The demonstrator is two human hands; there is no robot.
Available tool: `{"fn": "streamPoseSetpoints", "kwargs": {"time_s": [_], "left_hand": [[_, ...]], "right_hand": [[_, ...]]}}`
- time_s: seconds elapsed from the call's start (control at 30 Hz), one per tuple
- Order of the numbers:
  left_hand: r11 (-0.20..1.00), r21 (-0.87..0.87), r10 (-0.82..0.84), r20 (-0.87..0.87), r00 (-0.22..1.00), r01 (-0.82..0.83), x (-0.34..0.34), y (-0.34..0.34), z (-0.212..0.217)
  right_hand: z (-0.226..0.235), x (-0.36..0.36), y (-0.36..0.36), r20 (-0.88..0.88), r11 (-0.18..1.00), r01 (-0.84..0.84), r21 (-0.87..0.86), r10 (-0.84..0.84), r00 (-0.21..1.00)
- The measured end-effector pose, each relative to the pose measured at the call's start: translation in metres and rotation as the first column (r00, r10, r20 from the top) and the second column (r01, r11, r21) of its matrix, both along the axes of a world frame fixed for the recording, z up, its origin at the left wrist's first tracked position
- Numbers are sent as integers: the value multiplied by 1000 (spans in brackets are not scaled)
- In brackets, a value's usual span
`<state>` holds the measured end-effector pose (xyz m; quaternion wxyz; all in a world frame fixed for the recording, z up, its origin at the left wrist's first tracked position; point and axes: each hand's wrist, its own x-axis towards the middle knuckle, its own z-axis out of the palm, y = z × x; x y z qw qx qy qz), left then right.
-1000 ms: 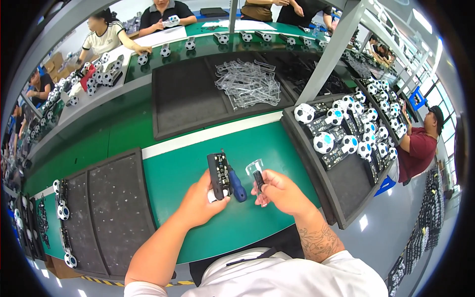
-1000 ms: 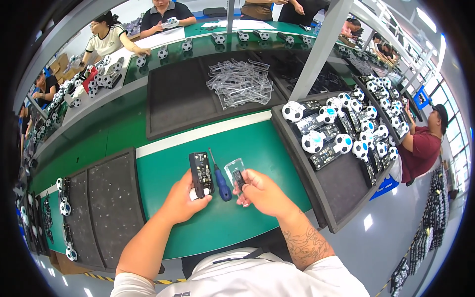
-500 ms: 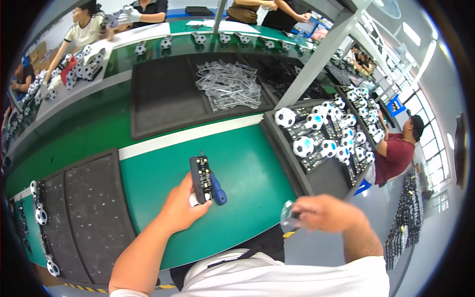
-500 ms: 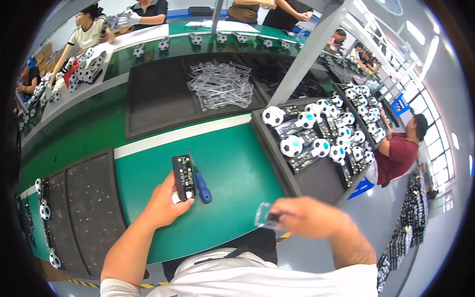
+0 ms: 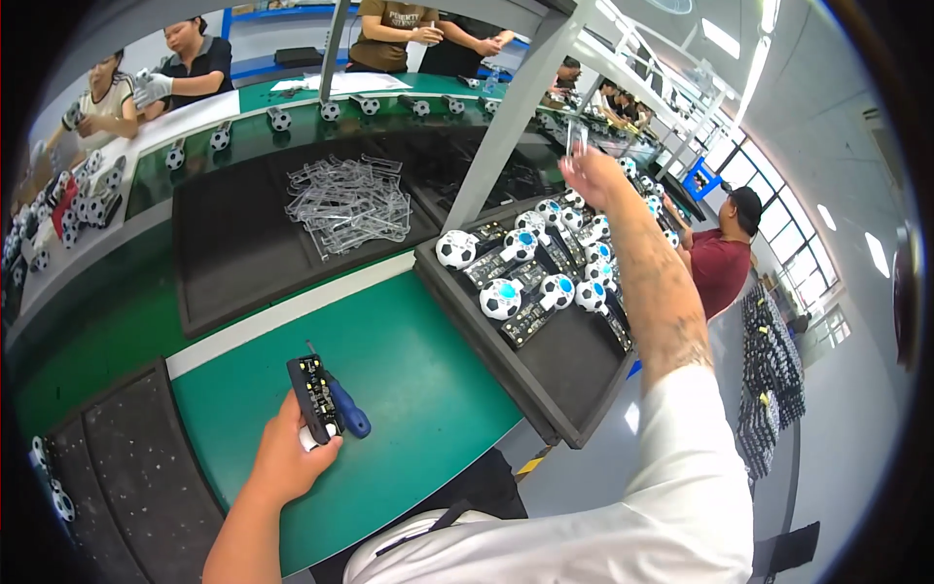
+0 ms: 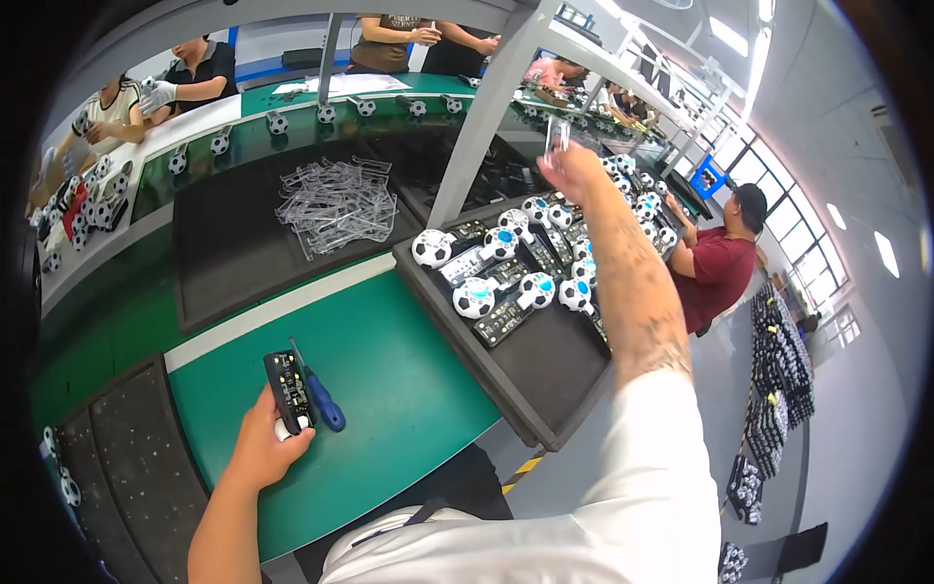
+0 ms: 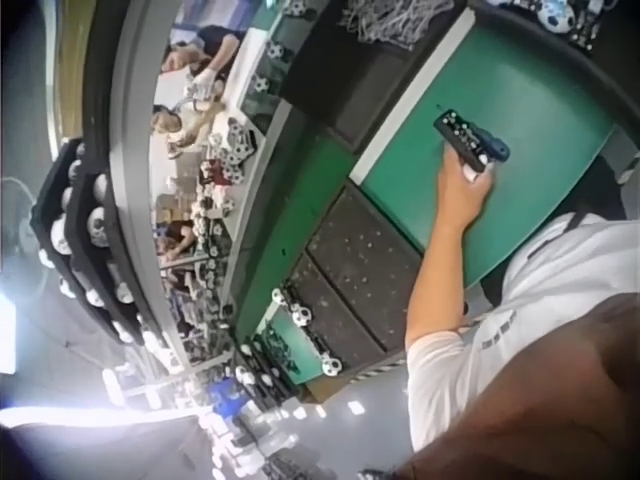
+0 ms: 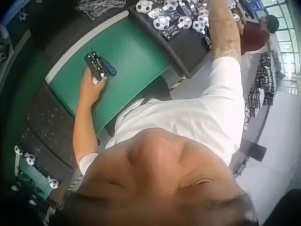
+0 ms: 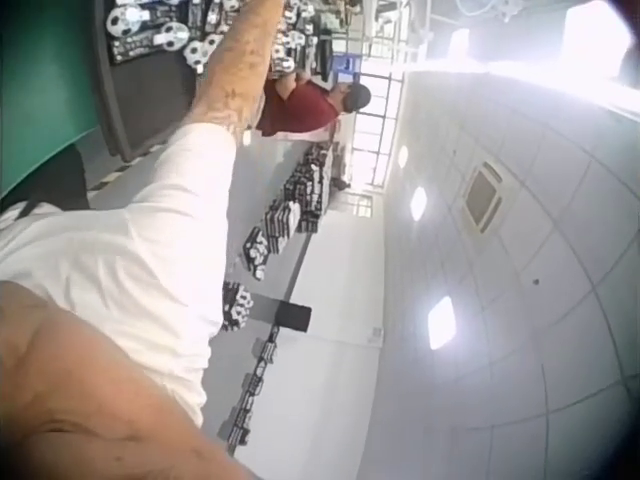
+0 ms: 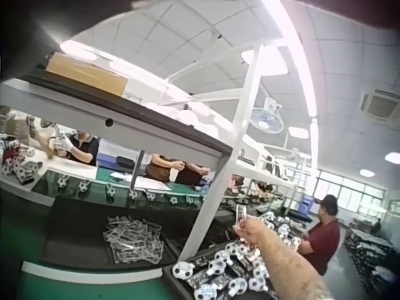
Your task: Assembling electronic components by attaching parts to a circuit board and using a screwdriver.
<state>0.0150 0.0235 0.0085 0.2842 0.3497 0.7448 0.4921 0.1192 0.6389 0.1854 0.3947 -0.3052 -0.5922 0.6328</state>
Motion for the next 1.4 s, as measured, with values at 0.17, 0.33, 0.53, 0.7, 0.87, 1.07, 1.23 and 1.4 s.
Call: {"fn": "streamPoseSetpoints", "kwargs": {"time_s": [0.17, 0.33, 0.53, 0.7, 0.87, 1.07, 1.23, 1.4], "left_hand": [[1000, 1, 18, 17, 1000, -18, -2, -2, -1], [998, 60, -4, 11, 1000, 3, -6, -1, -7], [999, 36, -35, 14, 999, 35, -6, -3, -6], [996, -10, -86, 22, 996, 86, -8, 0, -3], [997, -11, -75, -3, 997, 75, -8, -6, 0], [976, -9, -217, -63, 974, 216, -5, -6, -4], [858, -2, -512, -57, 857, 513, 5, -13, -2], [854, 71, -515, -27, 857, 516, -2, -8, 0]], "right_hand": [[0, -44, -13, 28, 992, 82, 91, -85, 996], [20, -9, -24, 602, 937, -346, 49, 249, 759], [37, 12, -88, 926, 743, -637, -206, 357, 117], [-10, -24, -130, 631, 707, -697, -120, 596, 496], [-20, -66, -204, 636, 794, -451, 408, 107, 764], [-31, -23, -320, 796, 265, -822, 504, 227, 561], [-42, -7, -386, 777, 161, -986, -32, 624, 77], [-61, -5, -379, 789, 138, -990, -24, 611, 66]]}}
